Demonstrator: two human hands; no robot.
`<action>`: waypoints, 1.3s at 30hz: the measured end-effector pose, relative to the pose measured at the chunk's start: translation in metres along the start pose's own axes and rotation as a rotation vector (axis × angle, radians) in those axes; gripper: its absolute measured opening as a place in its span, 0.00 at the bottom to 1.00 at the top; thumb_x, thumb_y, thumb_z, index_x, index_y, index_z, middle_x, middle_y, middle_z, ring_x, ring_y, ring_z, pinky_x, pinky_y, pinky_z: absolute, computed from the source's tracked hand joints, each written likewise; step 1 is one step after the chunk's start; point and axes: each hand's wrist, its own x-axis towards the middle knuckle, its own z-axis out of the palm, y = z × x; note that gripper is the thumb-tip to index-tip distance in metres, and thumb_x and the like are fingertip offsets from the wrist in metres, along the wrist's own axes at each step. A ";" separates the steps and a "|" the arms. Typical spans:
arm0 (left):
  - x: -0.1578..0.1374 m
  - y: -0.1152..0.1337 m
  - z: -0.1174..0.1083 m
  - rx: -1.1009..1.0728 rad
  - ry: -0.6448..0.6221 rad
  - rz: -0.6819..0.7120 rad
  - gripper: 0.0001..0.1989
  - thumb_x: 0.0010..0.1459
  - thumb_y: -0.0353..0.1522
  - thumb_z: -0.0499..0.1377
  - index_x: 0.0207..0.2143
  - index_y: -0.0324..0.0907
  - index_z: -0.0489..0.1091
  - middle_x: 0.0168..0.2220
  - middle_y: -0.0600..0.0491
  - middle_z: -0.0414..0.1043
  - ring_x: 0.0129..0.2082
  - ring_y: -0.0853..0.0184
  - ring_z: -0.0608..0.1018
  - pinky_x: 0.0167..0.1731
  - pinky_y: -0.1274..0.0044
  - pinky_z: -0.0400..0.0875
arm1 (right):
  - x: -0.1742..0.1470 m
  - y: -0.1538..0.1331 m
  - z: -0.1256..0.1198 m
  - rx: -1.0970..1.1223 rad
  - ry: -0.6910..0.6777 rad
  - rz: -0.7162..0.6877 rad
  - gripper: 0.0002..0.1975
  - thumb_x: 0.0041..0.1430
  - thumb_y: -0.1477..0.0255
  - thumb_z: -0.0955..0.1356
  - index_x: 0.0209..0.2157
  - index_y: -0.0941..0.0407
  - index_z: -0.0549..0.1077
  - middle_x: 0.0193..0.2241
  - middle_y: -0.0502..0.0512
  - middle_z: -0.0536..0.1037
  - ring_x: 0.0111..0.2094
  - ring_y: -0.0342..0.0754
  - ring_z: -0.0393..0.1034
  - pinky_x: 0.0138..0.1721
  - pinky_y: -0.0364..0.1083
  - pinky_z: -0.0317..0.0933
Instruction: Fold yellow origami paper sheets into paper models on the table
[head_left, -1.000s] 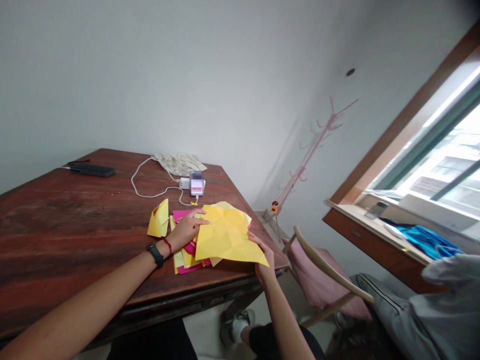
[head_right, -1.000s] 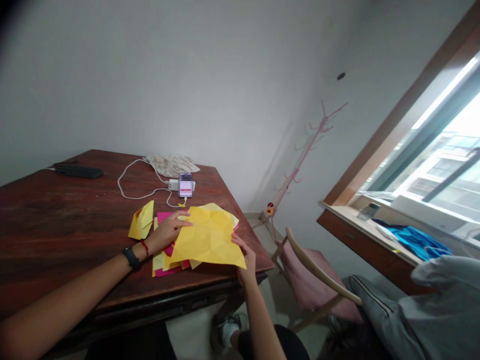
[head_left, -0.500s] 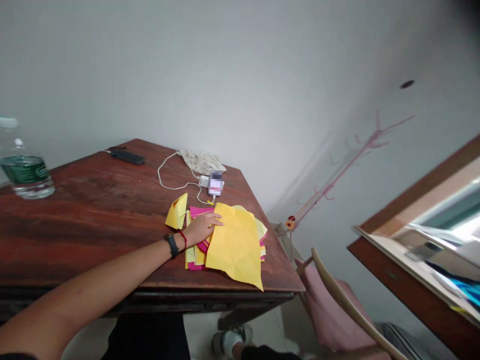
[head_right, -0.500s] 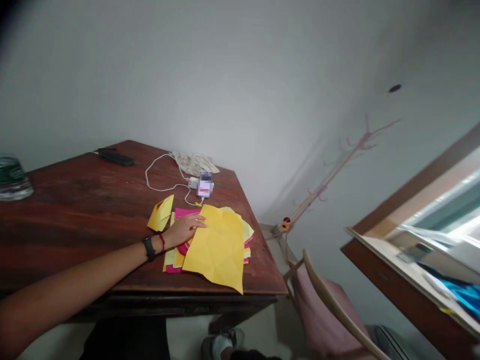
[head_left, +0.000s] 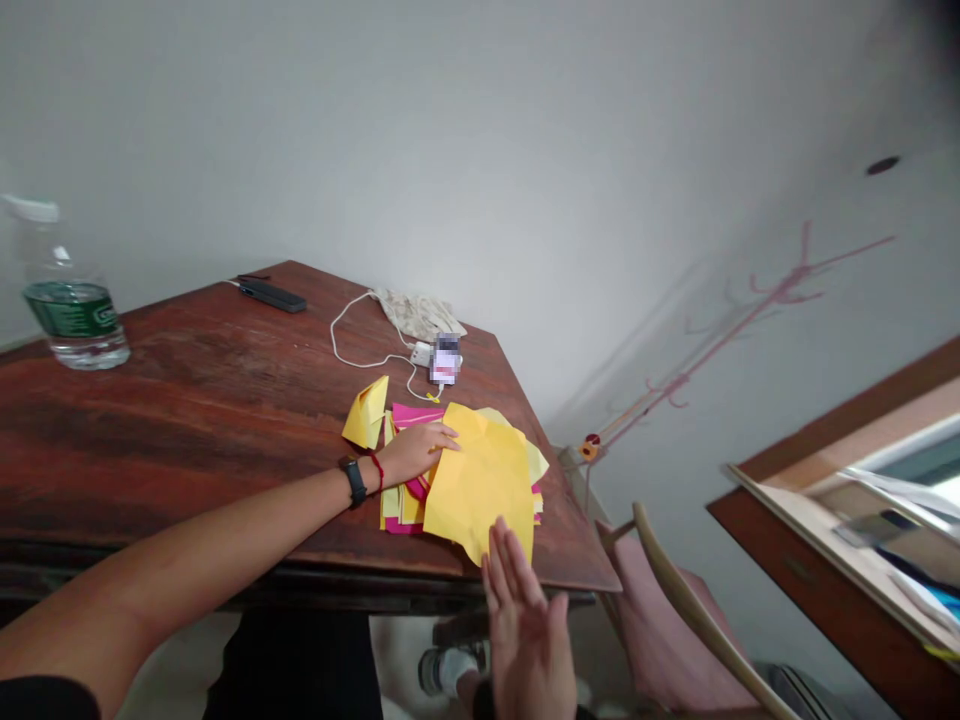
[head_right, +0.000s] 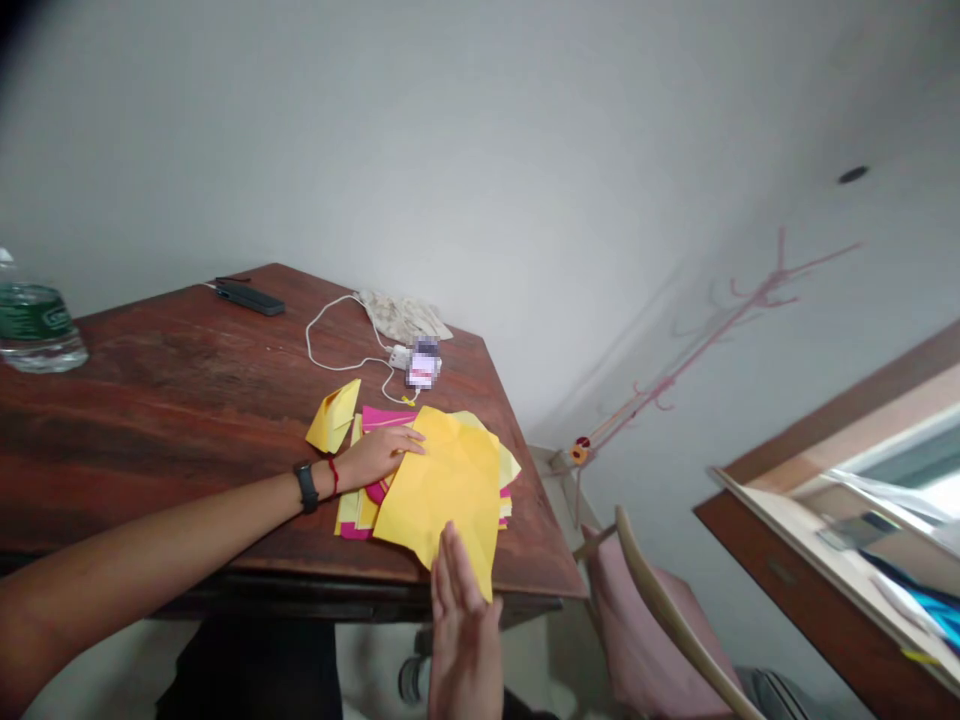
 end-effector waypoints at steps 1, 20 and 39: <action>0.000 -0.001 0.000 -0.011 0.000 -0.002 0.20 0.57 0.22 0.53 0.42 0.47 0.82 0.50 0.52 0.79 0.51 0.63 0.79 0.55 0.71 0.71 | -0.005 -0.005 0.000 0.206 0.137 0.057 0.36 0.70 0.50 0.51 0.55 0.64 0.71 0.61 0.65 0.70 0.59 0.52 0.69 0.59 0.57 0.64; 0.005 -0.004 -0.010 -0.133 -0.010 -0.061 0.13 0.57 0.37 0.61 0.41 0.43 0.80 0.49 0.45 0.80 0.53 0.56 0.78 0.59 0.62 0.68 | 0.007 -0.029 -0.020 1.583 0.407 0.276 0.40 0.60 0.39 0.56 0.59 0.53 0.72 0.67 0.56 0.61 0.69 0.55 0.51 0.69 0.57 0.43; 0.007 0.002 -0.017 -0.245 -0.094 0.045 0.14 0.60 0.36 0.61 0.48 0.46 0.78 0.54 0.47 0.77 0.56 0.58 0.76 0.60 0.63 0.67 | 0.072 0.125 -0.041 0.469 0.557 0.341 0.25 0.56 0.50 0.68 0.39 0.59 0.76 0.15 0.44 0.65 0.15 0.41 0.58 0.16 0.41 0.57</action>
